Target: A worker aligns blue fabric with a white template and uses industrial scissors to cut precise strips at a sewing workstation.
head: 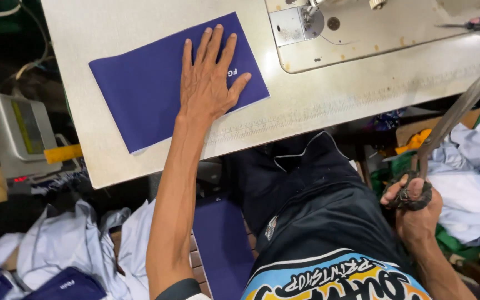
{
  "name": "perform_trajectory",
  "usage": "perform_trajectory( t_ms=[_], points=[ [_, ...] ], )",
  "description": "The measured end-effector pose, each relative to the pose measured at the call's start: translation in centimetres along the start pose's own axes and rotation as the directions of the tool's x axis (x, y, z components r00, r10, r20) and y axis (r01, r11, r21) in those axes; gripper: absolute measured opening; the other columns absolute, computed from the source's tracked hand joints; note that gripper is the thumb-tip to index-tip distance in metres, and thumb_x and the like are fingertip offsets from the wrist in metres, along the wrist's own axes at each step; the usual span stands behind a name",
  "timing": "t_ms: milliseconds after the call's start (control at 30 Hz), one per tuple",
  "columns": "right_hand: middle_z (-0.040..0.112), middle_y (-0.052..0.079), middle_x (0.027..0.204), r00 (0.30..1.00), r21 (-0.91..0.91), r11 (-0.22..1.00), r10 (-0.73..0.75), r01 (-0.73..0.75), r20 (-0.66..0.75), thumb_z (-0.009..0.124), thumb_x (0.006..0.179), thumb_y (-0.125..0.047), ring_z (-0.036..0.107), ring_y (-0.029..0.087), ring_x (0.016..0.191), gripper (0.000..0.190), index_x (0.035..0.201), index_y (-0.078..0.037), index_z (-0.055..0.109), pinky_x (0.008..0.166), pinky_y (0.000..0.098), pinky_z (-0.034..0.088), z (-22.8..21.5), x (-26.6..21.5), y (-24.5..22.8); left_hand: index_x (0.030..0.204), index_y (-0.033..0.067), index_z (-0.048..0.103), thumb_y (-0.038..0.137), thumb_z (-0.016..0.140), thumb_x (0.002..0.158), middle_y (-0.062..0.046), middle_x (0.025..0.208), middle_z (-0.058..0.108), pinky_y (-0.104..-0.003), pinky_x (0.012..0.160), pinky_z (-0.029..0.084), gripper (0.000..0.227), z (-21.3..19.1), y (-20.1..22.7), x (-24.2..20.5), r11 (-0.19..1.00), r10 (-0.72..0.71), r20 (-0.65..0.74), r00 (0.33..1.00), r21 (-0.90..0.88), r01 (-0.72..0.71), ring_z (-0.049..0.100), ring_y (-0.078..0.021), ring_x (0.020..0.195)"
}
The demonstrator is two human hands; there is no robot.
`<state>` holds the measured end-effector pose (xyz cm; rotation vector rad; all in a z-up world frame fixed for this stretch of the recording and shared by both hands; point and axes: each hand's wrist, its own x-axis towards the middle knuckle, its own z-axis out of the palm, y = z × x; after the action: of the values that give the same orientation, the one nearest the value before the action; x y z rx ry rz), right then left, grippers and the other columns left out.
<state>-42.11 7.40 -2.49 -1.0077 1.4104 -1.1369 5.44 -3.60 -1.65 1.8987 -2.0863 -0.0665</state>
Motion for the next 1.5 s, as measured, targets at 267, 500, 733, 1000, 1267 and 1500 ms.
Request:
perform_trajectory(
  t_ms=[267, 500, 733, 1000, 1267, 1500],
  points=[
    [0.062, 0.014, 0.078, 0.984, -0.52, 0.841, 0.177, -0.152, 0.0, 0.064, 0.106, -0.013, 0.059, 0.025, 0.066, 0.015, 0.098, -0.001, 0.059, 0.064, 0.0398, 0.055, 4.5, 0.5, -8.8, 0.162, 0.0096, 0.035, 0.054, 0.047, 0.109, -0.017, 0.168, 0.027, -0.058, 0.126, 0.009, 0.07, 0.1, -2.4, 2.1, 1.0, -0.007, -0.007, 1.0, -0.027, 0.007, 0.023, -0.0339, 0.157],
    [0.054, 0.007, 0.072, 0.987, -0.485, 0.871, 0.135, -0.076, 0.088, 0.076, 0.101, -0.022, 0.056, 0.016, 0.057, 0.031, 0.088, -0.004, 0.054, 0.055, 0.0261, 0.053, 5.0, 6.3, -9.3, 0.159, 0.0046, 0.041, 0.053, 0.05, 0.108, -0.02, 0.165, 0.033, -0.059, 0.124, 0.011, 0.071, 0.1, -3.9, 5.3, 0.999, 0.018, -0.041, 0.999, -0.044, -0.02, 0.027, -0.0356, 0.154],
    [0.057, 0.004, 0.058, 0.986, -0.72, 0.694, 0.098, 0.031, 0.137, 0.085, 0.095, -0.03, 0.05, 0.009, 0.057, 0.037, 0.084, -0.004, 0.061, 0.056, 0.0263, 0.044, 4.2, 12.5, -11.3, 0.157, 0.0032, 0.044, 0.048, 0.06, 0.106, -0.026, 0.16, 0.04, -0.063, 0.121, 0.016, 0.069, -0.1, -3.5, 6.7, 0.998, 0.053, -0.102, 0.993, 0.034, -0.05, 0.036, -0.0418, 0.149],
    [0.045, 0.002, 0.059, 0.949, -0.898, 0.328, 0.008, 0.294, 0.314, 0.082, 0.092, -0.055, 0.039, 0.016, 0.062, 0.057, 0.085, -0.002, 0.063, 0.062, 0.0326, 0.035, 3.2, 22.0, -9.8, 0.142, -0.0014, 0.063, 0.053, 0.047, 0.115, -0.023, 0.143, 0.06, -0.062, 0.118, 0.02, 0.062, -2.3, 1.2, 3.4, 0.985, 0.091, -0.431, 0.898, 0.174, -0.016, 0.058, -0.0403, 0.134],
    [0.077, 0.001, 0.078, 0.85, -0.855, 0.014, -0.118, 0.519, 0.514, 0.071, 0.089, -0.05, 0.074, 0.027, 0.087, 0.047, 0.113, -0.011, 0.082, 0.102, 0.0407, 0.051, 1.4, 28.8, -7.0, 0.14, -0.0024, 0.054, 0.011, 0.066, 0.107, -0.02, 0.138, 0.058, -0.048, 0.114, 0.047, 0.038, -1.9, 11.1, -18.7, 0.888, -0.442, -0.722, 0.533, -0.265, 0.376, 0.055, -0.0363, 0.133],
    [0.068, 0.027, 0.123, 0.72, -0.469, 0.577, -0.345, 0.669, 0.602, 0.075, 0.12, -0.003, 0.068, 0.032, 0.115, 0.029, 0.14, 0.009, 0.059, 0.096, 0.0418, 0.055, 0.9, 23.3, -9.2, 0.129, -0.0038, 0.061, 0.019, 0.066, 0.1, -0.024, 0.119, 0.064, -0.049, 0.104, 0.043, 0.038, 14.4, 16.2, -39.1, 0.426, -0.86, -0.434, 0.268, -0.323, 0.845, 0.058, -0.0426, 0.114]
  ],
)
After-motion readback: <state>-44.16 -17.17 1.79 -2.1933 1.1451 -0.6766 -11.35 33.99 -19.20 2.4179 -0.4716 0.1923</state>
